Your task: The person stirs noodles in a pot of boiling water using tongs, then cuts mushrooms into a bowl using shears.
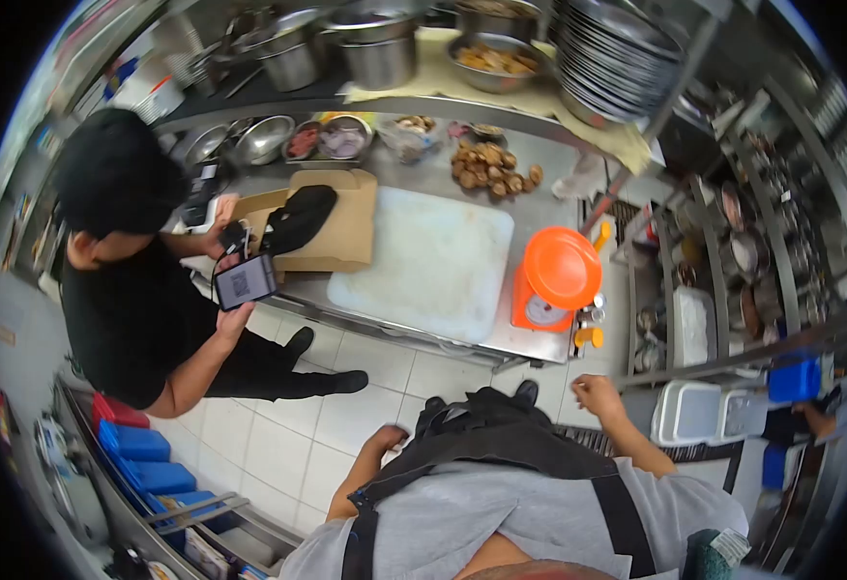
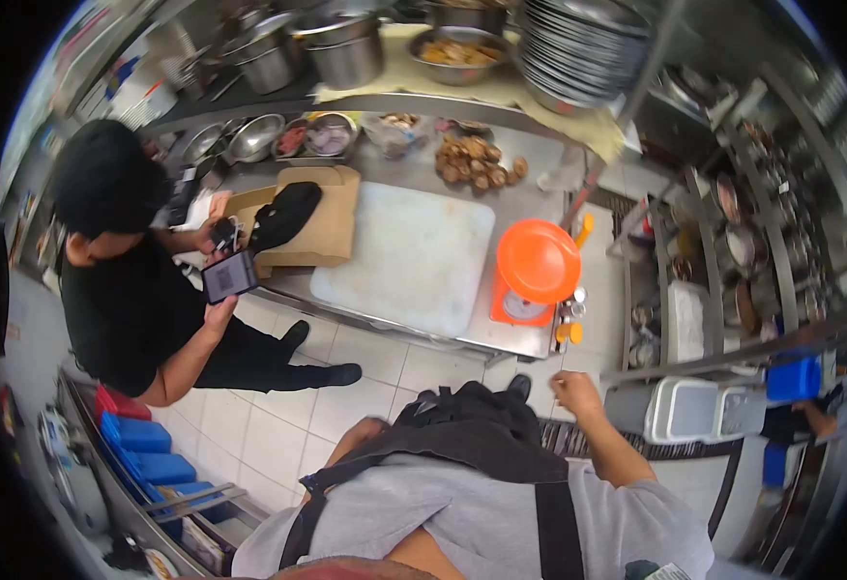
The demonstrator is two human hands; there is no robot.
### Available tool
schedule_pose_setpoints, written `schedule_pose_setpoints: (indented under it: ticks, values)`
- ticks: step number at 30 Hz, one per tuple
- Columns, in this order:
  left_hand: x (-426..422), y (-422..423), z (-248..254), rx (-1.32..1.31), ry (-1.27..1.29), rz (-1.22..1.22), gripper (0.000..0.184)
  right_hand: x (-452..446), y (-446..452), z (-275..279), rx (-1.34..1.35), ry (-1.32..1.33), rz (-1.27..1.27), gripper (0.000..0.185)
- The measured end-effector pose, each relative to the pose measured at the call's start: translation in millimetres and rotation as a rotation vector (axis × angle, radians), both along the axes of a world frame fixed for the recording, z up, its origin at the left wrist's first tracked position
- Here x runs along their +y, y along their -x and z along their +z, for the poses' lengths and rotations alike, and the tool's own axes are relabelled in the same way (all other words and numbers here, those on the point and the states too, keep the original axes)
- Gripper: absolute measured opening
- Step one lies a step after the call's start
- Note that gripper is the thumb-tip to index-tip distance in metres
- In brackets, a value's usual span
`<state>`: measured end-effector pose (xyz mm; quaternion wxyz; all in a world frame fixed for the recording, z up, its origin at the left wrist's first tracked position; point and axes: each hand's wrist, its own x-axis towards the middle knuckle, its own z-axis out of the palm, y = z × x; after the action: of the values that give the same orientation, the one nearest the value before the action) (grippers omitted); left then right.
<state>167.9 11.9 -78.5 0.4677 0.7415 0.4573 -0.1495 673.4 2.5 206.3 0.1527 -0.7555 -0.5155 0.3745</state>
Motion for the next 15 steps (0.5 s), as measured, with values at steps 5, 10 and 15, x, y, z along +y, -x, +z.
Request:
schedule_pose_setpoints:
  ticks: [5,10,15]
  values:
    - [97.9,-169.1,189.9,-0.16,0.086,-0.229,0.029,-142.5,-164.1,-174.6,-0.693,-0.038,-0.052,0.016]
    - [112.5,-319.3,271.9,-0.306,0.123,-0.397,0.03,-229.8,-209.9,-226.3,-0.345,0.128,-0.43,0.02]
    - [99.9,-474.4,268.8,-0.353,0.125,-0.237,0.032,-206.2,-247.2,-180.8,-0.288,0.167,-0.313,0.02]
